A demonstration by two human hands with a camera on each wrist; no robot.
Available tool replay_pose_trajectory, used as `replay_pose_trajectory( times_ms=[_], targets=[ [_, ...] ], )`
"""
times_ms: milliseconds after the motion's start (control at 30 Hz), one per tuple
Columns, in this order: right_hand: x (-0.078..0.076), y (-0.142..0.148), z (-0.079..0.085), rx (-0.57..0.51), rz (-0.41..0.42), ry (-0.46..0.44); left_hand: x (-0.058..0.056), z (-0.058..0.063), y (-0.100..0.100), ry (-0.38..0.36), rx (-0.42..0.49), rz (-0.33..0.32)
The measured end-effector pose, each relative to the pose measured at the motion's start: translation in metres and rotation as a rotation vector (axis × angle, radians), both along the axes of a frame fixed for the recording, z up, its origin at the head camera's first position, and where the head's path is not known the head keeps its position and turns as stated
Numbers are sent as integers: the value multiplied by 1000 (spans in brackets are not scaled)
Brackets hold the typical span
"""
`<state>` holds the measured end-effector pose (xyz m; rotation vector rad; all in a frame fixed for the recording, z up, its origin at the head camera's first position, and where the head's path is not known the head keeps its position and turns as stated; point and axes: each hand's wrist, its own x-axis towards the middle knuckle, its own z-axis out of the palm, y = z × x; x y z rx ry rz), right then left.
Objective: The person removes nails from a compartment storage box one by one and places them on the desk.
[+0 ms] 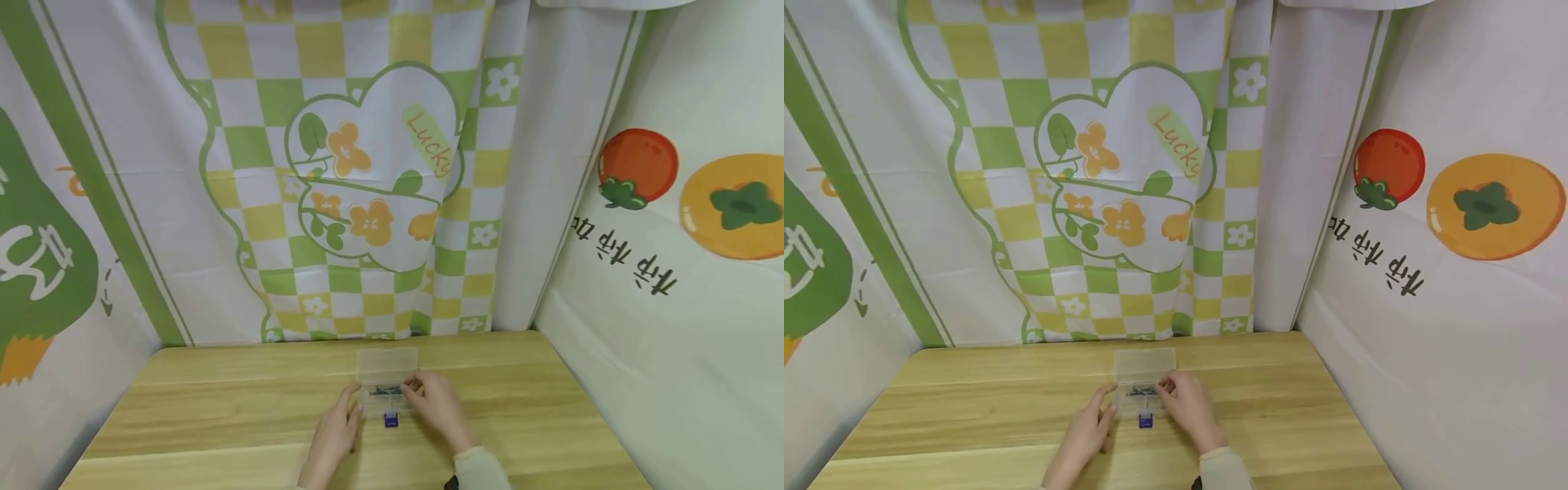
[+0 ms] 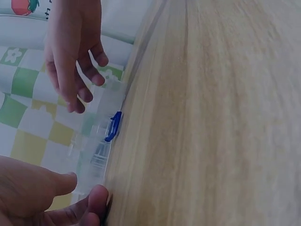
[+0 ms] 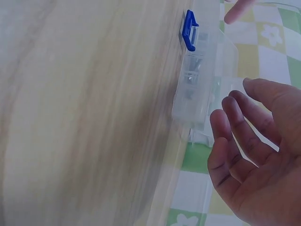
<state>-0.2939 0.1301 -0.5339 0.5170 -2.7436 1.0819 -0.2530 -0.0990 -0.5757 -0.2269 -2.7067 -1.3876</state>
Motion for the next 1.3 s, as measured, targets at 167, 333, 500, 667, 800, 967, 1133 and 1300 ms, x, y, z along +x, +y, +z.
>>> replay_pose_trajectory(
  times_ms=[167, 333, 500, 667, 800, 967, 1133, 1300],
  targets=[
    [-3, -19, -6, 9, 23, 15, 8, -1, -9, -3, -37, 51],
    [-8, -33, -9, 21, 27, 29, 12, 2, -16, 17, -48, 65],
    [-14, -34, -9, 68, 5, 38, 9, 2, -13, 21, -33, 54],
    [-21, -33, -6, 124, 7, 29, 5, 1, -9, 19, -18, 57],
    [-24, -34, -2, 142, -4, 30, 2, 0, -6, 25, -13, 52],
    [-26, -34, -1, 141, -3, 18, -3, -4, -2, 15, 0, 30],
    [-27, -33, -2, 151, -2, 2, -5, -6, 1, 5, 17, 7],
    [-27, -34, -3, 190, -7, -14, -5, -7, 1, 7, 21, -5]
  ],
)
